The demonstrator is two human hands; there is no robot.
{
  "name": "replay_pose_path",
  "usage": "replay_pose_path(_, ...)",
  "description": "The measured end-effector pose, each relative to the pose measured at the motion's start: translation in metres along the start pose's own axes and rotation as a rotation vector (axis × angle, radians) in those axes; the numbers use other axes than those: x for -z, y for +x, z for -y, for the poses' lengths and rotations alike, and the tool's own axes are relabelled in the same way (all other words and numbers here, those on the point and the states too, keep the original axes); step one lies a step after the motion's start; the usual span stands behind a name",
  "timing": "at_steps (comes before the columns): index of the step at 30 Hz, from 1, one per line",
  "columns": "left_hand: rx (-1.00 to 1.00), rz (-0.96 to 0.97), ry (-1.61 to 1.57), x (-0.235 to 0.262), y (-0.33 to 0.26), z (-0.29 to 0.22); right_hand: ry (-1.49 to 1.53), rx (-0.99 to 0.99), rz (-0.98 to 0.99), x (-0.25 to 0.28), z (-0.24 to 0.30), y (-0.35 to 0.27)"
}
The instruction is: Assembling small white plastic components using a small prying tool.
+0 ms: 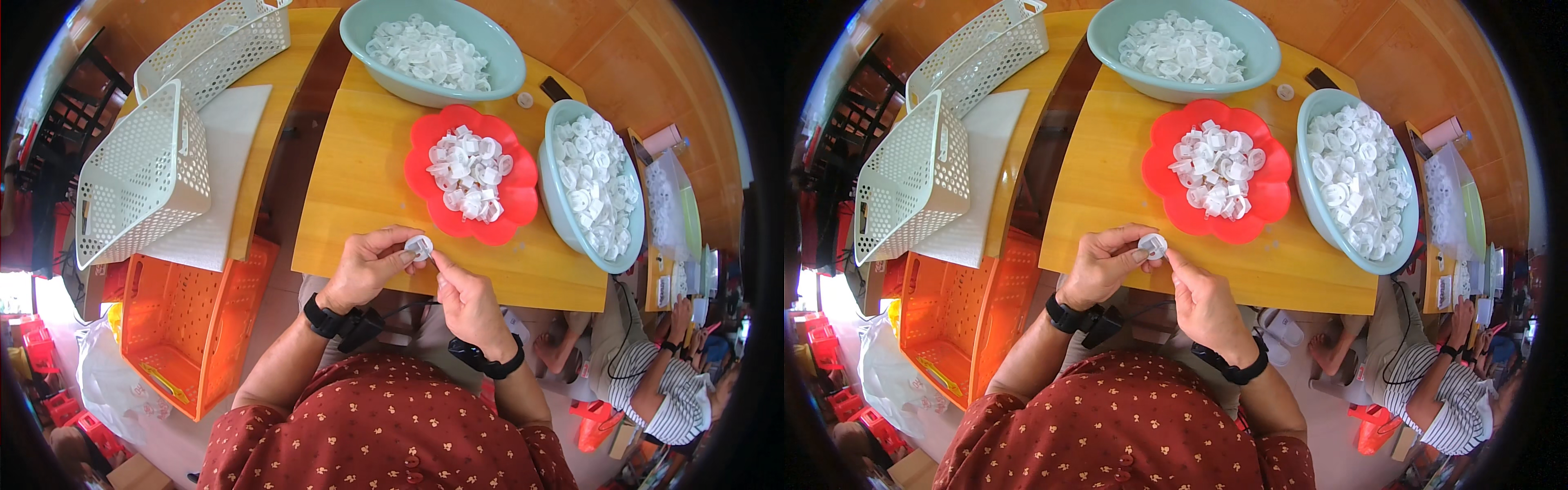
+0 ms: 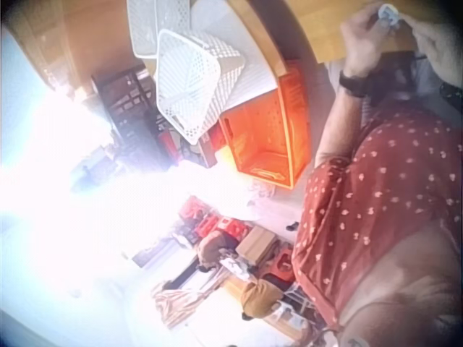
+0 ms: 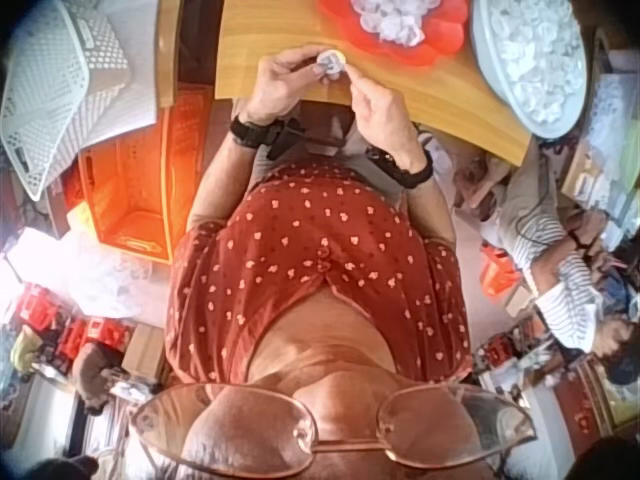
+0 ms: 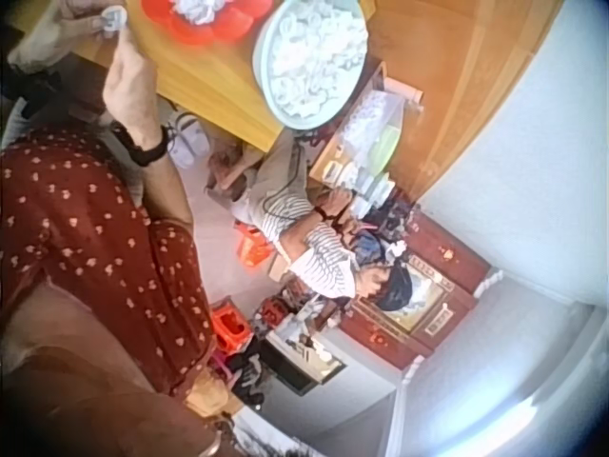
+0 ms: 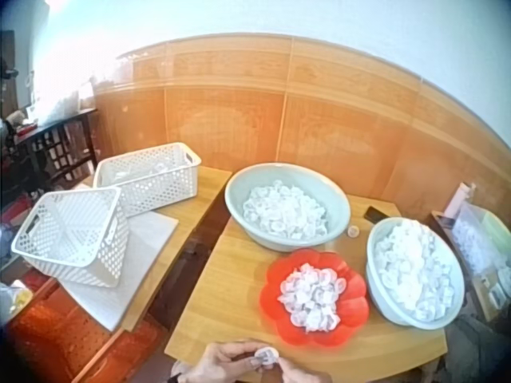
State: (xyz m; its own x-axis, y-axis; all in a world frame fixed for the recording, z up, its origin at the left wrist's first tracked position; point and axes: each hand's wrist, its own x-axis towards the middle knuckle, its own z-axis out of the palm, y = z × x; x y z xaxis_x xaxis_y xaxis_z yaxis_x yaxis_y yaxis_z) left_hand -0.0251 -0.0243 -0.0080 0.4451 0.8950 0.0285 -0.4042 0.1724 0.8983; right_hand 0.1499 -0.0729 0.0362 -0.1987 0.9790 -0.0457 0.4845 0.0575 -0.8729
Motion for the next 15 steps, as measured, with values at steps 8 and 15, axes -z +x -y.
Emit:
replay_pose_path(8, 0.006, -0.018, 0.094, -0.002, 0.001, 0.001, -0.128, 0.012, -0.005, 0.007, 0.011, 0.002)
replay_pose_path(15, 0.036, -0.005, 0.073, -0.001, 0.001, 0.003, -0.499, 0.065, -0.012, 0.012, 0.014, -0.001)
